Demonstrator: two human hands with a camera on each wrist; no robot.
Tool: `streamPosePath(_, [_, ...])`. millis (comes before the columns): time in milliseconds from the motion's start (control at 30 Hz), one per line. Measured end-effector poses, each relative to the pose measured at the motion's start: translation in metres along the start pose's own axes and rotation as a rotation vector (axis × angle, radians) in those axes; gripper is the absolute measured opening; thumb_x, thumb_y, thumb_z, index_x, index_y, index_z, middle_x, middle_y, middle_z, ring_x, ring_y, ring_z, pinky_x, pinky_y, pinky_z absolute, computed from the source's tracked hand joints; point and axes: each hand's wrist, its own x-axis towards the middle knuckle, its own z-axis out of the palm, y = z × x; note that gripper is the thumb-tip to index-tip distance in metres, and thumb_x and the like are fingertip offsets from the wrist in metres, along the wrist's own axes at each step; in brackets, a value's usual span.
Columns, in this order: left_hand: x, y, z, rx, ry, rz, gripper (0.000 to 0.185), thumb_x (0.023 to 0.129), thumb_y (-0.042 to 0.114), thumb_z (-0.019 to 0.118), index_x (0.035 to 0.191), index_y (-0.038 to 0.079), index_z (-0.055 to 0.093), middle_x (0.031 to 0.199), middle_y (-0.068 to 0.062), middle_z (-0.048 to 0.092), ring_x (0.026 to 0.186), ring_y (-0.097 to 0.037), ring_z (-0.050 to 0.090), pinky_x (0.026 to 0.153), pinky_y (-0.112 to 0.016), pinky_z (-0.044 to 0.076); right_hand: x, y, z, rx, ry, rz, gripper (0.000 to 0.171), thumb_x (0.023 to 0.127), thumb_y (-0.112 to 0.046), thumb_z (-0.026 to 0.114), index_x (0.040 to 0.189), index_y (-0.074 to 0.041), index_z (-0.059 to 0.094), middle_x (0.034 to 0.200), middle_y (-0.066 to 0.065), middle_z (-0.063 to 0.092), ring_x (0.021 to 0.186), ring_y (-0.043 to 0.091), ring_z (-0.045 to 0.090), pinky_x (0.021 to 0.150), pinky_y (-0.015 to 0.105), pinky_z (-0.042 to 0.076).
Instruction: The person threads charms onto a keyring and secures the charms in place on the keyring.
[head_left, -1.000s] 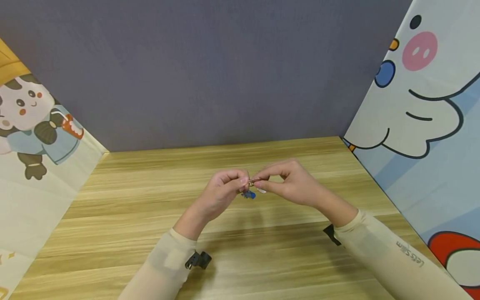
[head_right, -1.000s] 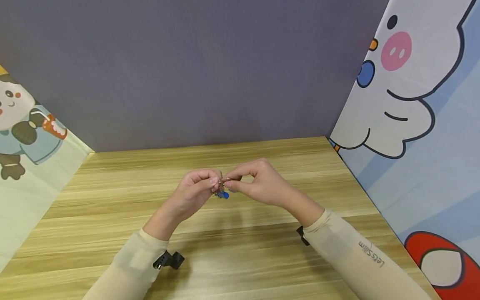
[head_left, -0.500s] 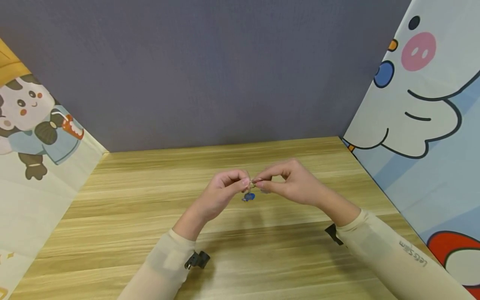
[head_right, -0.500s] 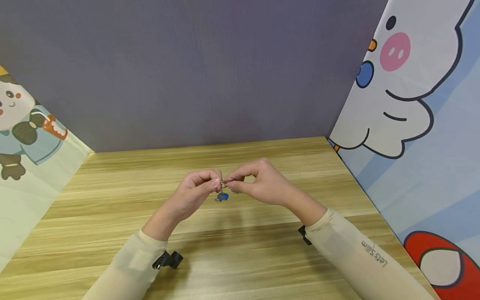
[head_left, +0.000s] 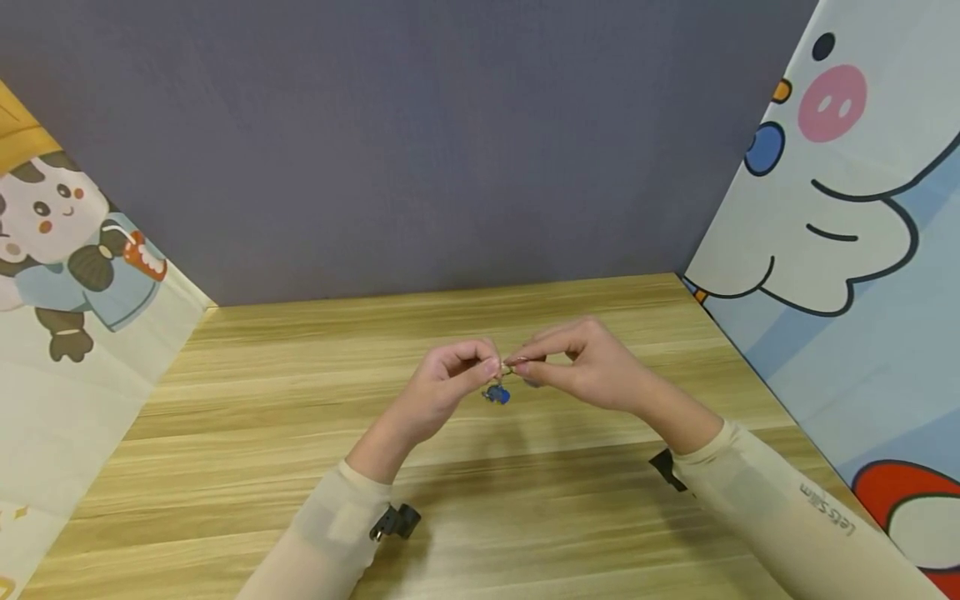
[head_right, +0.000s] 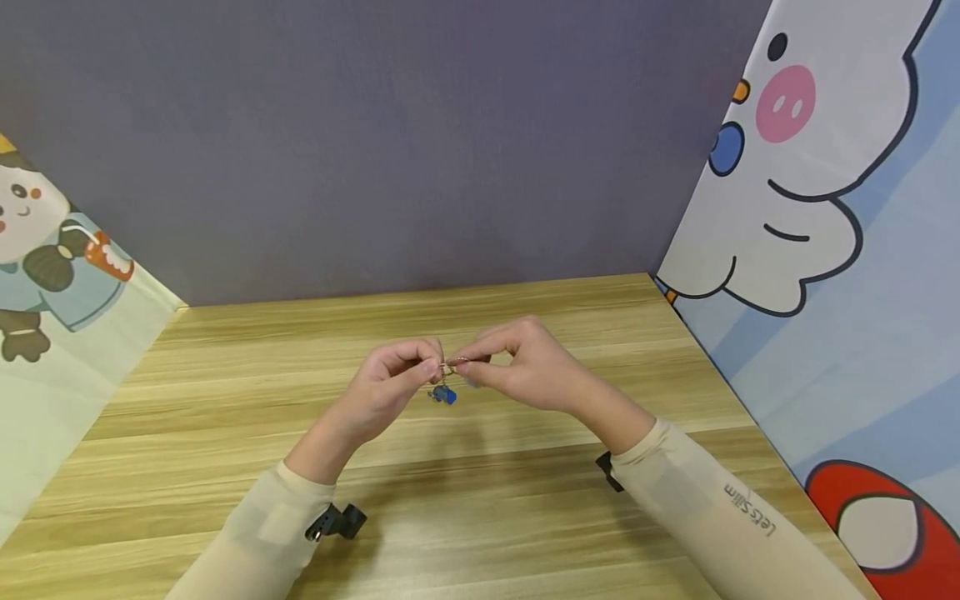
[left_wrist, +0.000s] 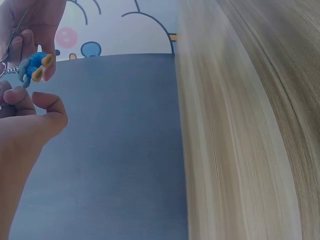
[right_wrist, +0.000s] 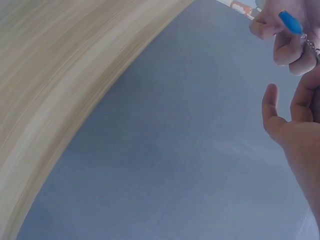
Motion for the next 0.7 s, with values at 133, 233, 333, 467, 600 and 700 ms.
streamPosePath(133, [-0.0001,-0.0004,0.0002,-0.015,-0.019,0.035,0.042,0.11,0.02,0.06,0.098,-0.02,0.053,0.092,0.0,0.057,0.089,-0.012,0.053,0.085,-0.025,0.049,-0.0014,-0.001,0.0003,0.022,0.004,-0.004,0.016,0.098,0.003,0.072,0.11,0.0,0.082,0.106,0.015,0.082,0.09,0.013,0.078,0.077,0.032,0.065])
streamPosePath(233, [-0.0002,-0.0019,-0.0001,-0.032,-0.045,0.071,0.04,0.11,0.021,0.059,0.096,-0.016,0.054,0.092,0.002,0.057,0.089,-0.013,0.052,0.086,-0.026,0.049,-0.0019,-0.0024,0.0009,0.033,0.007,-0.008,0.016,0.098,0.002,0.071,0.11,0.0,0.082,0.108,0.015,0.082,0.092,0.012,0.078,0.077,0.033,0.065])
streamPosePath(333, [-0.0004,-0.0036,-0.0009,-0.051,-0.074,0.101,0.039,0.111,0.021,0.058,0.094,-0.014,0.054,0.091,0.001,0.057,0.089,-0.014,0.053,0.086,-0.027,0.05,-0.0014,-0.0028,0.0016,0.03,0.009,-0.02,0.016,0.099,0.002,0.071,0.11,0.0,0.082,0.107,0.015,0.082,0.092,0.012,0.078,0.077,0.033,0.065])
streamPosePath(467, [-0.0012,-0.002,-0.0018,-0.008,-0.073,0.094,0.036,0.112,0.021,0.054,0.095,-0.011,0.054,0.095,-0.003,0.056,0.093,-0.015,0.054,0.087,-0.029,0.049,-0.0007,-0.0027,0.0017,0.012,0.01,-0.001,0.015,0.1,0.0,0.071,0.11,-0.001,0.082,0.107,0.015,0.082,0.092,0.013,0.077,0.077,0.031,0.064])
streamPosePath(600, [-0.0018,0.0016,-0.0021,0.078,-0.032,0.02,0.033,0.114,0.02,0.049,0.099,-0.009,0.053,0.108,-0.009,0.056,0.104,-0.017,0.054,0.094,-0.032,0.049,-0.0007,-0.0036,0.0008,-0.002,0.012,0.115,0.016,0.101,-0.005,0.071,0.113,-0.003,0.081,0.102,0.011,0.081,0.086,0.01,0.073,0.073,0.03,0.062])
streamPosePath(700, [-0.0017,0.0034,-0.0022,0.141,-0.027,-0.046,0.03,0.115,0.02,0.046,0.104,-0.007,0.054,0.111,-0.013,0.056,0.106,-0.017,0.055,0.095,-0.031,0.049,-0.0011,-0.0028,-0.0005,0.015,0.002,0.194,0.018,0.102,-0.007,0.07,0.116,-0.003,0.079,0.1,0.012,0.08,0.083,0.009,0.069,0.072,0.028,0.06])
